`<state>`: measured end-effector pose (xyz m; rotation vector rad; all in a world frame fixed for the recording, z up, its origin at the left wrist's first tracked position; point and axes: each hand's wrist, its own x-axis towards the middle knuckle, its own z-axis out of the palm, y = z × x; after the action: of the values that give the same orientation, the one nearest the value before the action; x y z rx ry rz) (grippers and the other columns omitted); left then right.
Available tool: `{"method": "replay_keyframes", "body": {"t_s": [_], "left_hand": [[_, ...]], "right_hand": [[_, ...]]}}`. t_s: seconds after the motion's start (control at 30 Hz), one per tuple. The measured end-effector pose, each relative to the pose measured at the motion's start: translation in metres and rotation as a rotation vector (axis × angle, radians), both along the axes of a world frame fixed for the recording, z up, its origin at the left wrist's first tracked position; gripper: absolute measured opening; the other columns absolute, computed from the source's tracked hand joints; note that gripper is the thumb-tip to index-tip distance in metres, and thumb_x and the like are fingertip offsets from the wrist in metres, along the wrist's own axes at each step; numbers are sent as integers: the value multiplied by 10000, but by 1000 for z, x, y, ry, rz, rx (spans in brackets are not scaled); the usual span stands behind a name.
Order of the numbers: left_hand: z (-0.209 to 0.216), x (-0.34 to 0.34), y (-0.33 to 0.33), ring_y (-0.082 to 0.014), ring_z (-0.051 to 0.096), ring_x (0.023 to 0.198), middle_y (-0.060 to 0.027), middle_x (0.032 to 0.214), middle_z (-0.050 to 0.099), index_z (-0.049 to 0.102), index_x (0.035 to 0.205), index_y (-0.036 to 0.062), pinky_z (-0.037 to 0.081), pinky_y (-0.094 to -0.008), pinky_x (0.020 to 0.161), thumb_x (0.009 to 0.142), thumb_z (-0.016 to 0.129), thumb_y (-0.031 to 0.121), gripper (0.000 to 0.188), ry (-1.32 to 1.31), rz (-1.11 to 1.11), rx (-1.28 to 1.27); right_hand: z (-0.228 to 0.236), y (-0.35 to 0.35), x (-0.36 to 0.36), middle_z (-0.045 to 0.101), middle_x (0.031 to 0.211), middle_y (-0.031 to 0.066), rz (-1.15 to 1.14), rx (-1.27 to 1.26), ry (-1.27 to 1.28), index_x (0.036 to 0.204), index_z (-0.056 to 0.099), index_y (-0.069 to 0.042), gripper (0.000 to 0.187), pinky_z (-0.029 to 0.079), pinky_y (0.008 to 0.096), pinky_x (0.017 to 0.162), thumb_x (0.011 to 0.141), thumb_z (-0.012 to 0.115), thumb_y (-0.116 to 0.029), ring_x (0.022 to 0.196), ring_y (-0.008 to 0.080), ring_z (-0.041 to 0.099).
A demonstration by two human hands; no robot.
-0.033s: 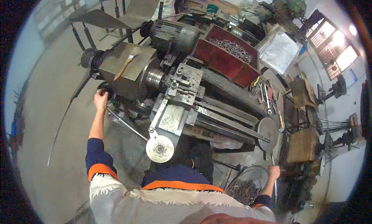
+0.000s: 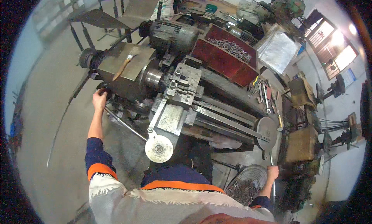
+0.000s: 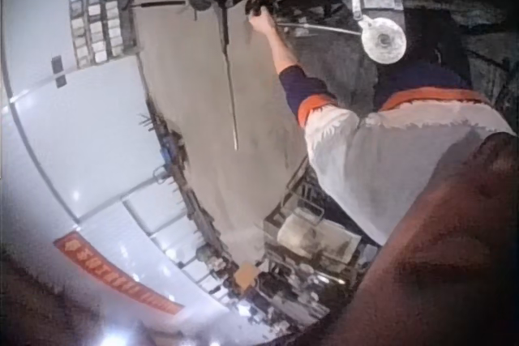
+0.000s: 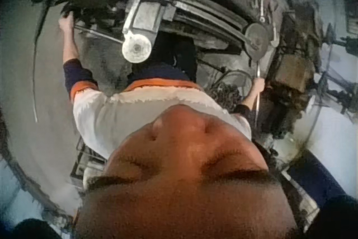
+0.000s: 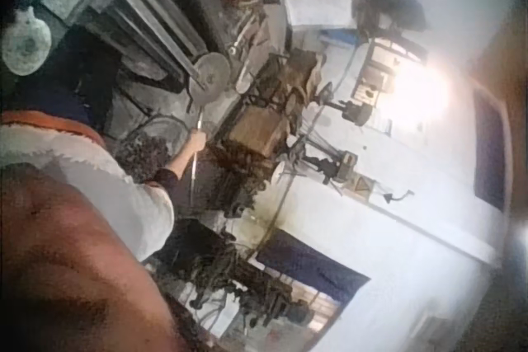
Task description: The person operates a metal lathe, repeatedly loading small cylindrical metal pieces into the chuck, turning the machine on to machine the parts, and then removing the finished pieces. The person uses a long metal rod to assist with loading and unloading the parts from the chuck.
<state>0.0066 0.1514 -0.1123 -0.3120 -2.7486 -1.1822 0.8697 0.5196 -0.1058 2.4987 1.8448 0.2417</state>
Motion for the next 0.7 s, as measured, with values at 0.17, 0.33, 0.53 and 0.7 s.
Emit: {"method": "replay_keyframes", "body": {"t_s": [0.17, 0.33, 0.53, 0.7], "left_hand": [[-19, -18, -8, -263, 631, 851, -137, 896, 662, 652, 981, 51, 465, -350, 771, 724, 599, 244, 325, 2, -64, 57], [-30, -24, -9, -263, 630, 835, -140, 880, 660, 644, 990, 41, 467, -352, 769, 719, 603, 243, 340, -35, -28, 123], [-31, -32, -12, -264, 635, 835, -152, 872, 662, 643, 985, 23, 469, -349, 769, 723, 610, 198, 317, -36, -4, 46], [3, 0, 5, -262, 638, 834, -152, 880, 662, 644, 980, 13, 470, -345, 765, 727, 627, 181, 304, -17, 45, -57]], "right_hand": [[23, -37, -35, 622, 934, 239, -71, -38, 72, 864, 603, 20, 386, 469, 457, 802, 711, 548, -330, 905, 398, 595], [25, -42, -39, 615, 967, 234, -90, -116, 105, 906, 587, 19, 402, 468, 459, 795, 705, 568, -328, 918, 400, 586], [-14, -18, -2, 636, 824, 177, 55, 93, -81, 846, 605, -37, 444, 501, 457, 705, 654, 659, -434, 792, 371, 618], [-1, 42, 34, 633, 926, 186, 33, -44, -102, 917, 591, -32, 440, 472, 463, 770, 675, 630, -398, 891, 369, 601]]}}
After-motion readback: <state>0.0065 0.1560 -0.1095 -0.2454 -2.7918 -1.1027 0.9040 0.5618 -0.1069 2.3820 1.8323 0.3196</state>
